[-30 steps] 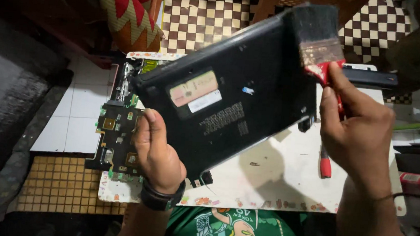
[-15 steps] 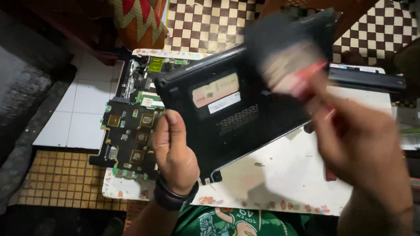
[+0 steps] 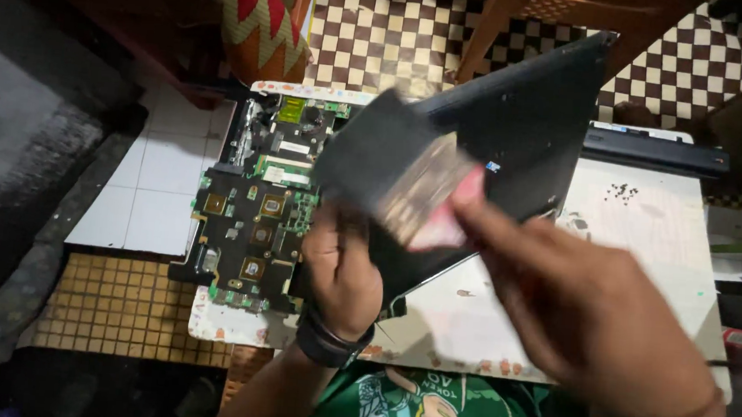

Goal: Disassembling and cleaning internal components of a laptop using a brush and screwdriver

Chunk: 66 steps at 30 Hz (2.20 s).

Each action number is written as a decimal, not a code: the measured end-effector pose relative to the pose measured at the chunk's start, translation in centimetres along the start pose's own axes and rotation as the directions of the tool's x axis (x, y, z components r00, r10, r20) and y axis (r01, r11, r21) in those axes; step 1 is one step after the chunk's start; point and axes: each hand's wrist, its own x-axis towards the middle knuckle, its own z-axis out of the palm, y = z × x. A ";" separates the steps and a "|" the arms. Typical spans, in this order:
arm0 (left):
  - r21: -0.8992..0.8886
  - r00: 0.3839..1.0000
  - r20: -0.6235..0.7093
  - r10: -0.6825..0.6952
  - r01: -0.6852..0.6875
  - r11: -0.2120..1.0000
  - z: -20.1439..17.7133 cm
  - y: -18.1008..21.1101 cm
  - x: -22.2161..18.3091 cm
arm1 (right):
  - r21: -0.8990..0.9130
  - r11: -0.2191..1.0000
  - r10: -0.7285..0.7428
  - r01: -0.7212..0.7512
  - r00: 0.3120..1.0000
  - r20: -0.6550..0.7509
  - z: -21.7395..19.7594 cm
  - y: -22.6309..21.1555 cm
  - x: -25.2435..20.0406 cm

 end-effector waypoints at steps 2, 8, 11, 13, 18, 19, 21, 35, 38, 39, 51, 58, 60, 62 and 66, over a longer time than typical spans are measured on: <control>-0.064 1.000 -0.006 0.021 -0.021 0.998 0.0 0.2 -0.1 | -0.008 1.000 0.018 -0.018 0.999 -0.033 0.1 0.8 0.1; -0.346 0.987 -0.078 0.143 -0.161 0.924 0.5 -7.6 -1.9 | 0.039 0.998 -0.047 0.042 0.988 0.147 -0.5 -0.7 0.2; 0.167 0.996 0.025 0.086 -0.089 0.982 -0.1 0.0 -0.3 | -0.072 0.994 -0.091 0.083 0.989 -0.120 -0.2 1.5 0.2; 0.185 0.991 0.002 0.136 -0.134 0.974 0.1 -0.4 -0.4 | 0.009 1.000 -0.008 0.010 0.991 -0.134 0.1 1.4 -0.1; -0.522 0.999 -0.007 -0.044 0.034 0.852 0.6 -4.6 -1.7 | -0.076 0.996 -0.054 0.055 0.998 0.016 -1.5 -0.2 0.2; 0.133 0.986 0.037 0.163 -0.167 0.977 0.2 -0.2 -0.8 | -0.188 0.982 -0.036 0.013 0.993 -0.117 -1.5 0.6 0.3; 0.133 0.981 0.002 0.192 -0.190 0.973 0.1 -2.1 -1.2 | -0.024 0.999 -0.032 0.032 0.999 -0.029 -1.4 -0.6 -0.7; 0.061 0.983 -0.072 0.168 -0.164 0.985 -1.3 -0.9 1.4 | -0.060 0.966 0.230 -0.252 0.940 -0.254 -3.8 5.5 -1.8; 0.128 0.958 -0.121 0.260 -0.245 0.961 -1.6 -1.0 1.6 | -0.202 0.958 0.086 -0.203 0.878 -0.471 -4.0 7.8 -1.4; 0.109 0.961 -0.157 0.230 -0.214 0.971 -1.7 -1.1 1.7 | -0.067 0.969 0.188 -0.237 0.886 -0.424 -3.8 7.8 -1.6; -0.273 0.919 -0.380 0.104 -0.218 0.937 -3.0 -1.5 4.9 | 0.499 0.797 0.434 -0.340 0.897 -0.083 -1.8 10.8 -4.1; -0.316 0.860 -0.507 0.062 -0.251 0.915 -3.5 -1.7 5.5 | 0.168 0.869 0.467 -0.466 0.884 0.035 -1.3 10.3 -5.5; -0.389 0.874 -0.484 0.033 -0.249 0.887 -2.9 -0.5 5.9 | 0.171 0.874 0.466 -0.455 0.884 -0.029 -1.1 10.0 -5.5; -0.462 0.891 -0.455 0.008 -0.243 0.853 -2.7 -0.6 5.8 | 0.175 0.877 0.467 -0.447 0.879 -0.096 -0.4 10.4 -5.6; -0.366 0.876 -0.480 0.039 -0.240 0.899 -2.8 -1.2 5.9 | 0.354 0.866 0.401 -0.353 0.914 -0.069 1.4 9.5 -5.0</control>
